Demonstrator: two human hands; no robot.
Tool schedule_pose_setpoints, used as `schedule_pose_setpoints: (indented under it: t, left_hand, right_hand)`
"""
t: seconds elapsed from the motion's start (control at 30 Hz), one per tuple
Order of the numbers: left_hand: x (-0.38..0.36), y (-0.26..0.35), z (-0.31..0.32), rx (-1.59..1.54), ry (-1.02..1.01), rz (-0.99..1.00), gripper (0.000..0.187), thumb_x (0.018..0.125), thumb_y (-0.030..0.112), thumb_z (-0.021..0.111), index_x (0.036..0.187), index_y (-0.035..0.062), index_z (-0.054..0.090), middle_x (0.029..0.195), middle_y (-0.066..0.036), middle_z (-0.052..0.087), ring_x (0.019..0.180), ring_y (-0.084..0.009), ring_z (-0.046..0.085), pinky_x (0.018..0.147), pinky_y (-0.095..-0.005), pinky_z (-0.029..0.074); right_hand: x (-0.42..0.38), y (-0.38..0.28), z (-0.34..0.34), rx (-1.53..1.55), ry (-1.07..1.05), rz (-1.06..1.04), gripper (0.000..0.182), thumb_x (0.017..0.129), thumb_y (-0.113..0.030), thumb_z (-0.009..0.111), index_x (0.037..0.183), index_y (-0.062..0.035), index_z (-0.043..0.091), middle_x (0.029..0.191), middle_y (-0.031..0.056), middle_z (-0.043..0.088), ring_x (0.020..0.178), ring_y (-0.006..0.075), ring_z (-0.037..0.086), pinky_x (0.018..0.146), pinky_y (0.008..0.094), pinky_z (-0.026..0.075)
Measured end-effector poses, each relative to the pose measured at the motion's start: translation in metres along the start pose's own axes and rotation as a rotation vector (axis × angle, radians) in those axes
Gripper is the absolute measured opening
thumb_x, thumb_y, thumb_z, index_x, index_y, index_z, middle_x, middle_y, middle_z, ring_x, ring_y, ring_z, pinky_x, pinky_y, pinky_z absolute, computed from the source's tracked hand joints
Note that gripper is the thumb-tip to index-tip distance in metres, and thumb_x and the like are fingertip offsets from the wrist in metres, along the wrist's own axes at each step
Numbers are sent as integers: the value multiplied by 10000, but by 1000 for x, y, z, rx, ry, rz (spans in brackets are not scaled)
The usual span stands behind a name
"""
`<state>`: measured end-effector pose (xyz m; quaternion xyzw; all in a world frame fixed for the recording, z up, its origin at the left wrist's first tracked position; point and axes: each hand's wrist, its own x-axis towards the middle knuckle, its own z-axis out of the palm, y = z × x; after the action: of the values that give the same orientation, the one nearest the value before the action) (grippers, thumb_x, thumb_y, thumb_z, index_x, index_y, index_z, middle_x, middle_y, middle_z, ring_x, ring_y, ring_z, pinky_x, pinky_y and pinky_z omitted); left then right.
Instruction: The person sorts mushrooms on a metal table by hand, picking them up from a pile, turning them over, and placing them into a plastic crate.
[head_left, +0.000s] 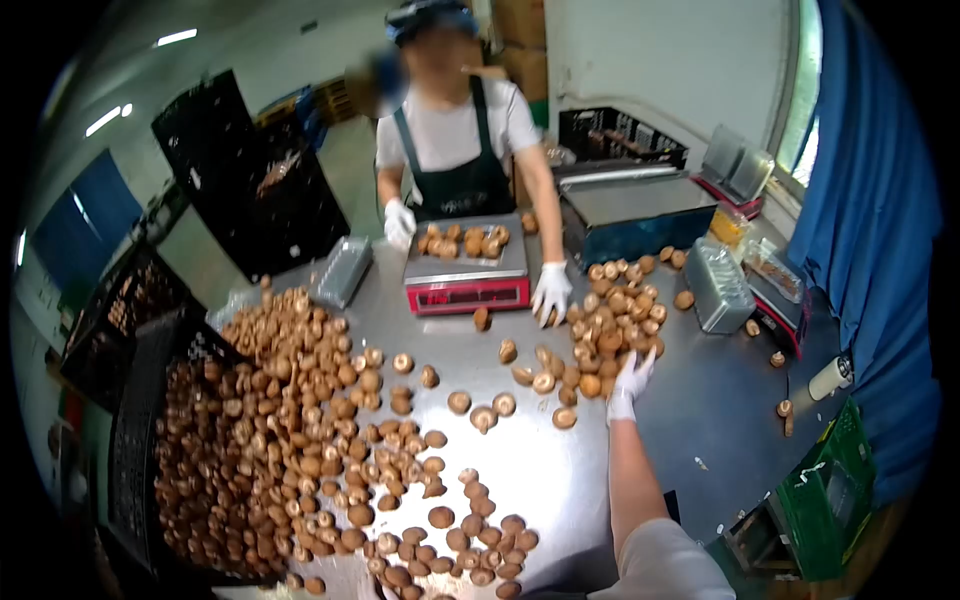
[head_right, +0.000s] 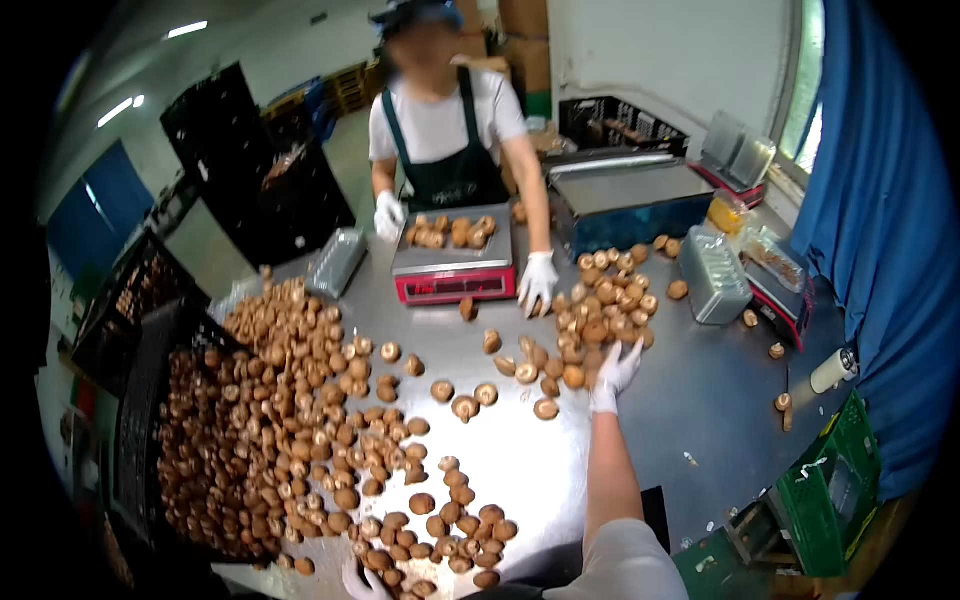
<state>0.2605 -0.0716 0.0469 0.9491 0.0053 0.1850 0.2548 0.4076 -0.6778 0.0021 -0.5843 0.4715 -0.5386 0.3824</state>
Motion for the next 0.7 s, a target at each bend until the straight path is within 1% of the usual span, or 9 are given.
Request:
schedule_pose_setpoints:
  t: [0.1, 0.17, 0.23, 0.3, 0.4, 0.47, 0.6, 0.63, 0.7]
  left_hand:
    - [-17, -13, -2, -6, -23, -10, 348, 903, 143, 481, 1208, -19, 523, 1192, -190, 552, 1126, -345, 483, 997, -444, 341]
    - [-14, -5, -5, -27, -18, -79, 344, 857, 172, 516, 1127, -35, 567, 1166, -222, 560, 1134, -400, 472, 1009, -482, 324]
    - [-11, -3, -7, -40, -43, -91, 350, 864, 175, 514, 1140, -33, 562, 1181, -210, 557, 1161, -400, 457, 1017, -481, 317]
    - [-10, 4, -9, -33, -45, -110, 345, 866, 169, 514, 1143, -31, 563, 1178, -204, 560, 1165, -397, 454, 1021, -480, 312]
    - [-11, 3, -8, -40, -30, -101, 341, 869, 159, 515, 1151, -27, 560, 1180, -197, 562, 1168, -395, 452, 1022, -480, 307]
    - [-9, 7, -11, -55, -34, -109, 328, 870, 158, 520, 1141, -21, 564, 1164, -188, 566, 1158, -394, 457, 1011, -479, 315]
    - [-12, 0, -7, -30, -13, -94, 298, 871, 130, 517, 1127, -15, 565, 1149, -186, 566, 1149, -387, 462, 1002, -470, 322]
    - [-14, -2, -6, -21, -5, -91, 290, 871, 119, 515, 1124, -14, 565, 1147, -185, 565, 1147, -385, 462, 1000, -467, 323]
    - [-16, -6, -4, -12, 3, -85, 307, 864, 156, 525, 1121, -5, 577, 1144, -182, 572, 1149, -386, 464, 1015, -477, 305]
  right_hand:
    - [-2, 1, 54, 13, 82, -117, 616, 873, -242, 589, 1404, -74, 326, 1397, 234, 367, 1263, 374, 381, 1051, 402, 314]
    - [2, -18, 71, 70, -109, 22, 626, 875, -261, 585, 1411, -85, 313, 1409, 226, 349, 1279, 370, 353, 1056, 417, 299]
    - [2, -35, 81, -42, -215, -37, 583, 866, -259, 594, 1376, -82, 375, 1399, 224, 355, 1275, 367, 354, 1049, 428, 300]
    - [-11, -66, 73, -270, -151, -429, 447, 838, -208, 611, 1248, -60, 515, 1320, 206, 441, 1220, 345, 410, 1026, 424, 322]
    - [-53, -104, 61, 51, -526, -622, 271, 829, -112, 598, 1090, -40, 608, 1091, 145, 595, 1061, 301, 532, 966, 384, 391]
    - [-107, -128, 47, 84, -883, -500, 254, 803, -110, 615, 1046, -38, 616, 1046, 132, 604, 1017, 279, 558, 917, 355, 430]
    - [-186, -136, 36, -406, -1190, -1032, 579, 771, -381, 648, 1289, -174, 492, 1296, 141, 486, 1219, 326, 443, 1022, 468, 350]
    - [-200, -131, 37, -420, -1280, -1083, 582, 807, -385, 624, 1335, -233, 433, 1353, 137, 420, 1285, 310, 362, 1044, 582, 247]
    - [-213, -116, 48, -501, -1251, -1198, 541, 835, -373, 592, 1333, -248, 421, 1312, 124, 462, 1274, 298, 379, 1050, 578, 241]
